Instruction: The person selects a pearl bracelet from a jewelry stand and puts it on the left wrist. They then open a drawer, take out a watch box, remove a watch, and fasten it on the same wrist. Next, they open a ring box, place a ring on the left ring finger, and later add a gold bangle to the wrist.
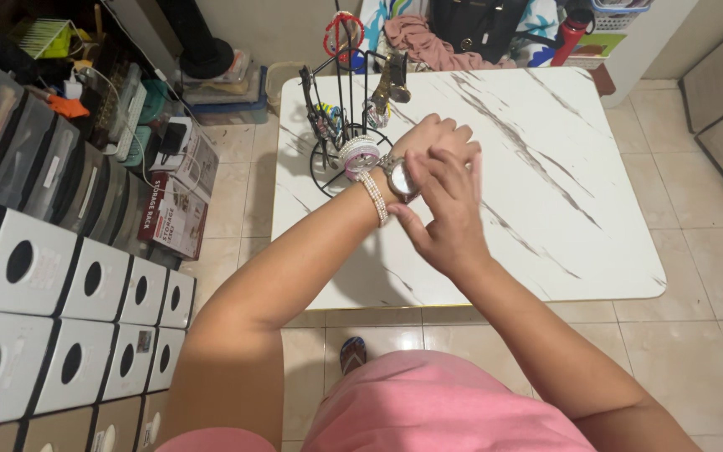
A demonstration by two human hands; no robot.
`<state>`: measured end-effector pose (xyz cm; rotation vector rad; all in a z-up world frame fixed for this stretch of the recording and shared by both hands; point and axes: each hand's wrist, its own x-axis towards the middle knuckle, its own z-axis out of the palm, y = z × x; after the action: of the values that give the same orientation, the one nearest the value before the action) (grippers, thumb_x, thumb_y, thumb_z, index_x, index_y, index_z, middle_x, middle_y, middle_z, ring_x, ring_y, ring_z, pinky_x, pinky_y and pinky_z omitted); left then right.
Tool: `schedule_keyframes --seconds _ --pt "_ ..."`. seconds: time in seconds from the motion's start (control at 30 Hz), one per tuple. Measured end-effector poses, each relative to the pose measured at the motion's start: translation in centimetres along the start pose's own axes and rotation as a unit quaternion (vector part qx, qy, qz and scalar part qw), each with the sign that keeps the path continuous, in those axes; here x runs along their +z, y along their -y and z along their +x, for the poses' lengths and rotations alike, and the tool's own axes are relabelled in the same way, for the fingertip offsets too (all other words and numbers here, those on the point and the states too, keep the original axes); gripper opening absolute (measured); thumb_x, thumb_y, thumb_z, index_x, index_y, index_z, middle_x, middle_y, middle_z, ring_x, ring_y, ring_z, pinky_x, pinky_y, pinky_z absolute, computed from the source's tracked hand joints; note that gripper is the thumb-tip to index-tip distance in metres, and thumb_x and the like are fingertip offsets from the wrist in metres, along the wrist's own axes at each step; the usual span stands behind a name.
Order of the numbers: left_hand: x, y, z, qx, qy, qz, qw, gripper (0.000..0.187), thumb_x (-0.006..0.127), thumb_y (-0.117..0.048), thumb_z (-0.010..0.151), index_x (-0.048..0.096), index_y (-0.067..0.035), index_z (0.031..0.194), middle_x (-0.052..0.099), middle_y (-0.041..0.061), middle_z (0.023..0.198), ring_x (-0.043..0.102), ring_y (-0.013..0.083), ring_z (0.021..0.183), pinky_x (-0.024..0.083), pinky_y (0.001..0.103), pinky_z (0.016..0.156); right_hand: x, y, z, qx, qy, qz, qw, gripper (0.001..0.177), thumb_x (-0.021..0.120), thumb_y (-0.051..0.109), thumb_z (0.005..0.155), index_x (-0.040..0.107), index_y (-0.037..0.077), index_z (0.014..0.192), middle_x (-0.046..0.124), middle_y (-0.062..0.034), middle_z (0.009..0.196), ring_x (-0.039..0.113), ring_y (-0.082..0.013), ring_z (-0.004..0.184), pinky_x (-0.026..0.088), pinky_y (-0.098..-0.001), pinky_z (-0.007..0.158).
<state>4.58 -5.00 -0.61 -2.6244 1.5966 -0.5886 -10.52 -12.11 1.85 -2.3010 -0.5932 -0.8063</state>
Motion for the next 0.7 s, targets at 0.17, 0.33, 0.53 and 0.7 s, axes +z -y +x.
schedule_keyframes --seconds 0.17,0.33,0.53,0.7 --pt "0.9 -0.1 -0.8 0.015 0.086 0.017 0.996 0.014 0.06 -0.03 0.093 0.07 -0.02 0.095 0.068 0.006 0.102 0.066 0.0242 0.097 0.05 0.041 0.076 -0.3 -0.2 0.5 -0.039 -0.003 -0.037 0.999 0.062 0.086 0.028 0.085 0.062 0.007 0.139 0.067 -0.0094 0.12 0.06 -0.0287 0.123 0.014 -0.0687 0.122" --pt "1.6 -0.7 -0.6 0.005 0.021 -0.026 0.999 0.015 0.061 -0.03 0.091 0.068 -0.018 0.097 0.068 0.006 0.099 0.067 0.0243 0.094 0.051 0.043 0.076 0.6 -0.3 -0.2 0.0 -0.069 0.081 0.994 0.049 0.084 0.025 0.09 0.067 0.009 0.133 0.069 -0.009 0.122 0.063 -0.0283 0.123 0.02 -0.061 0.129" --pt "2.4 -2.0 -1.8 0.017 -0.02 0.005 1.0 0.014 0.062 -0.029 0.087 0.066 -0.018 0.094 0.067 0.006 0.094 0.068 0.0238 0.089 0.052 0.04 0.075 1.0 -0.3 -1.3 0.006 -0.044 0.068 0.997 0.041 0.083 0.024 0.088 0.07 0.011 0.125 0.07 -0.0079 0.126 0.061 -0.0295 0.129 0.018 -0.0595 0.129" --pt "2.0 -2.8 -2.8 -0.029 -0.016 -0.021 0.999 0.008 0.061 -0.025 0.093 0.066 -0.021 0.098 0.067 0.002 0.1 0.068 0.0248 0.094 0.052 0.04 0.079 0.9 -0.6 -1.6 -0.072 -0.004 0.113 0.991 0.06 0.067 0.032 0.098 0.051 0.007 0.15 0.042 -0.0188 0.158 0.037 -0.0411 0.151 0.019 -0.0601 0.127"
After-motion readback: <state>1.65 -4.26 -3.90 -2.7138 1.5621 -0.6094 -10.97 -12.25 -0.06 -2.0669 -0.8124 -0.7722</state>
